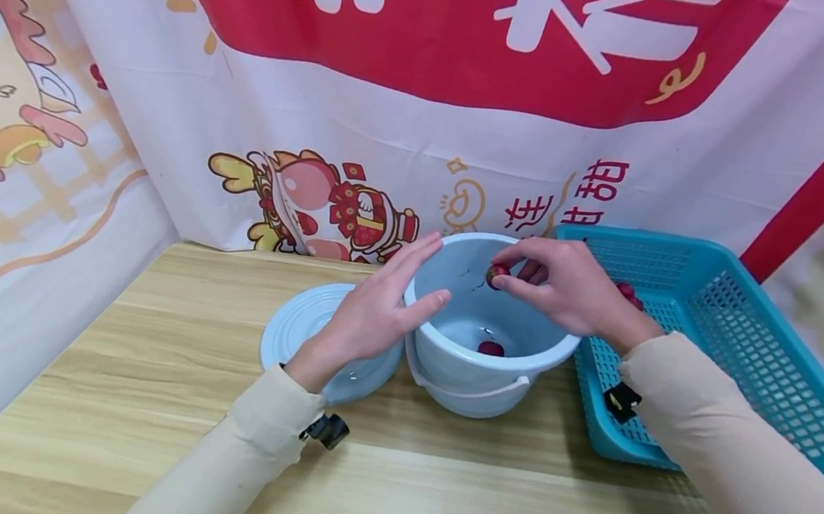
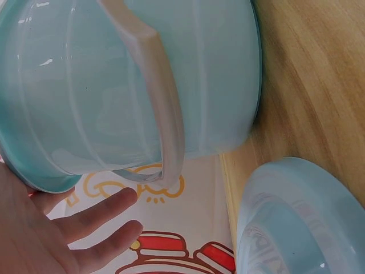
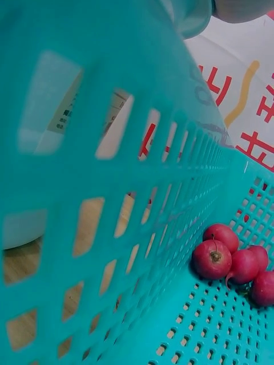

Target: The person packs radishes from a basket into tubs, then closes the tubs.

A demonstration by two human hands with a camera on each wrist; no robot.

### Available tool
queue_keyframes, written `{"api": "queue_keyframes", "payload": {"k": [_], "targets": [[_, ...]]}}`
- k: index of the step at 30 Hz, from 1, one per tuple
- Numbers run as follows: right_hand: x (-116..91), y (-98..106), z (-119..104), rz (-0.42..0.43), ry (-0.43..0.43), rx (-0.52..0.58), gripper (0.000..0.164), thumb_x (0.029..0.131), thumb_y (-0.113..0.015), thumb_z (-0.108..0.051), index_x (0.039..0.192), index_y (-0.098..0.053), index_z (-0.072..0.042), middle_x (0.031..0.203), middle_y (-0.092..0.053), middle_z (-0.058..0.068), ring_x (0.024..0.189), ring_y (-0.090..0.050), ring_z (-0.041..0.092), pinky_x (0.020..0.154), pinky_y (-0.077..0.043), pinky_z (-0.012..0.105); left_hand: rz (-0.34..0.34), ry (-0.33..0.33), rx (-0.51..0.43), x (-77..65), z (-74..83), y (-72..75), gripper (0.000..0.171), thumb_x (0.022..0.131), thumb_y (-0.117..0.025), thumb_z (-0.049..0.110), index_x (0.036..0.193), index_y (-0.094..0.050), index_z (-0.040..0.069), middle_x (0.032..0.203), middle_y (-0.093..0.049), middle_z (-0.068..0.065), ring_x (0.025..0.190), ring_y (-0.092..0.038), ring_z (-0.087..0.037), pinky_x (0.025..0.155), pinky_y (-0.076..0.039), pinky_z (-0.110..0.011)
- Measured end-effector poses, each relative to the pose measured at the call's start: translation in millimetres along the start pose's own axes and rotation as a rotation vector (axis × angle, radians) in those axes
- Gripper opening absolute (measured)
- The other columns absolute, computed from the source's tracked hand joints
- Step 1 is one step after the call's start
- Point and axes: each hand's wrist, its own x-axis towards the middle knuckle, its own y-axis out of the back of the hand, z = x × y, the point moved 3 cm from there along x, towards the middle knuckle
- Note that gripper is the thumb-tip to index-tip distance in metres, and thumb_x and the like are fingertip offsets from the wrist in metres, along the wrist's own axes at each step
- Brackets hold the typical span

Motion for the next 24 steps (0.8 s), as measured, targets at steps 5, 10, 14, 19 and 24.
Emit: {"api": "queue_keyframes", "payload": {"k": [5, 10, 14, 19, 24], "targets": [[0.1, -0.2, 1.0, 0.012, 0.005, -0.004, 0.035, 0.094, -0.082, -0.022, 0.126, -0.077, -0.012, 0.116, -0.08, 0.009, 0.091, -0.076, 0.021, 0.083, -0.067, 0.045, -0.002, 0.001, -0.001, 0.5, -0.5, 0.2, 0.077, 0.102, -0.049, 0.063, 0.169, -0.028, 0.033, 0.177, -0.019, 0.019, 0.164, -0.027, -0.018, 0.123, -0.034, -0.07], [-0.7, 0.7, 1.4, 0.019, 0.008, -0.01, 0.033, 0.094, -0.081, -0.021, 0.126, -0.077, -0.011, 0.119, -0.079, 0.011, 0.092, -0.076, 0.022, 0.084, -0.067, 0.046, -0.004, -0.001, -0.003, 0.6, -0.1, 0.5, 0.076, 0.102, -0.049, 0.063, 0.169, -0.027, 0.033, 0.177, -0.018, 0.02, 0.164, -0.027, -0.019, 0.123, -0.034, -0.07], [-1.0, 1.0, 2.3, 0.021, 0.01, -0.004, 0.033, 0.094, -0.081, -0.02, 0.126, -0.077, -0.011, 0.118, -0.079, 0.011, 0.093, -0.076, 0.022, 0.085, -0.067, 0.047, -0.004, -0.002, 0.0, 0.3, 0.5, 0.4, 0.077, 0.102, -0.049, 0.064, 0.169, -0.027, 0.033, 0.177, -0.018, 0.019, 0.164, -0.026, -0.019, 0.123, -0.035, -0.071], [-2.3, 1.9, 4.6, 0.026, 0.017, 0.036, 0.033, 0.094, -0.082, -0.021, 0.125, -0.077, -0.012, 0.118, -0.079, 0.01, 0.095, -0.075, 0.022, 0.087, -0.066, 0.046, -0.002, -0.002, -0.002, -0.3, 0.3, 0.6, 0.077, 0.102, -0.049, 0.064, 0.169, -0.027, 0.034, 0.177, -0.018, 0.02, 0.164, -0.026, -0.018, 0.123, -0.035, -0.07], [-5.4, 6.3, 9.9, 0.028, -0.027, 0.167, 0.03, 0.094, -0.082, -0.021, 0.123, -0.079, -0.018, 0.117, -0.079, 0.004, 0.098, -0.073, 0.019, 0.086, -0.063, 0.031, -0.002, -0.007, -0.007, -0.2, -0.7, 0.9, 0.076, 0.102, -0.049, 0.063, 0.169, -0.027, 0.034, 0.177, -0.018, 0.02, 0.164, -0.026, -0.018, 0.124, -0.034, -0.069]]}}
